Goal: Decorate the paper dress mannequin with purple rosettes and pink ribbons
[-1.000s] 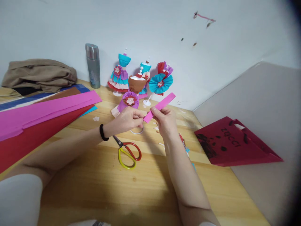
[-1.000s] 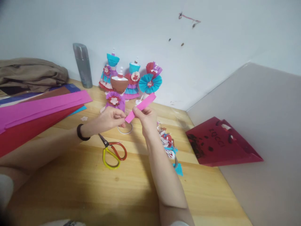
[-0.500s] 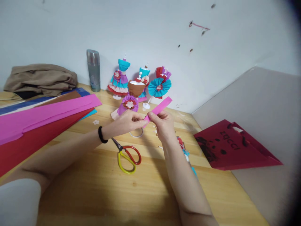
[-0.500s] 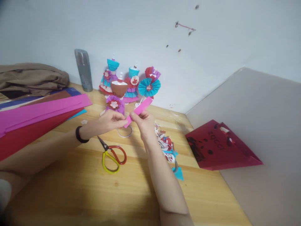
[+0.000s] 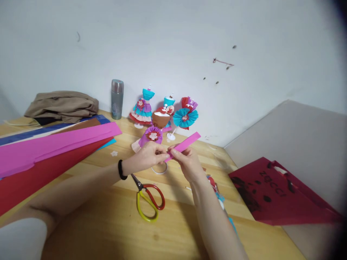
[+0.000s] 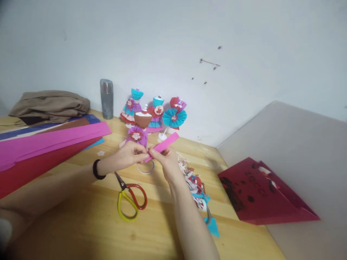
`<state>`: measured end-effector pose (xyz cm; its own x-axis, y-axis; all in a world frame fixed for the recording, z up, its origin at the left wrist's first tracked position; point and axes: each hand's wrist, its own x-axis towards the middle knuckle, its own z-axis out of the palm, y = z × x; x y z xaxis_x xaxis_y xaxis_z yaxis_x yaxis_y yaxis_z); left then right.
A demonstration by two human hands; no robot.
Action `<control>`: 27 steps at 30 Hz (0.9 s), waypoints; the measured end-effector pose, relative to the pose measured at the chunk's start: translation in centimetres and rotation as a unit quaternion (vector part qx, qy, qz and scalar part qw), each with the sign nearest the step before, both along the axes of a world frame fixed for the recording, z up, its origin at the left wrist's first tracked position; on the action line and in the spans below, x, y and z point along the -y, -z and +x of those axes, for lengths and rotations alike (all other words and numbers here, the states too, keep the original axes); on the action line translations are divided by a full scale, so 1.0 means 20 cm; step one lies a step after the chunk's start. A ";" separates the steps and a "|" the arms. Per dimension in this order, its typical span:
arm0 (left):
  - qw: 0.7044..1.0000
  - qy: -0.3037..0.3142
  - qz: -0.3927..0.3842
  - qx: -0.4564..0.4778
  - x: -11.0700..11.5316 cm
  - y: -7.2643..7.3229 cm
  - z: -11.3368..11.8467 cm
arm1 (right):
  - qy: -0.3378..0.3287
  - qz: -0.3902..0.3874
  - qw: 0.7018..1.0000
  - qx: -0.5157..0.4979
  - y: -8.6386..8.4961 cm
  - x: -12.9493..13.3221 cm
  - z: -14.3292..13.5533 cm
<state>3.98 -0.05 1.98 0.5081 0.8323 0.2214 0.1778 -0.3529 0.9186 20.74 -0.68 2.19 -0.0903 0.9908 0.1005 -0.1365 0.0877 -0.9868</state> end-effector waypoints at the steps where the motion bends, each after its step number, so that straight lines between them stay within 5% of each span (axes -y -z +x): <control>1: 1.000 0.009 -0.003 0.002 0.00 0.00 0.00 | 0.001 0.000 1.000 0.002 0.00 0.00 0.00; 15: 0.998 0.010 0.011 -0.066 -0.01 -0.05 -0.05 | 0.155 0.057 0.986 0.037 -0.07 -0.04 0.18; 27: 0.997 -0.013 0.011 -0.079 -0.03 -0.01 -0.04 | 0.150 0.057 0.987 0.024 -0.12 -0.01 0.19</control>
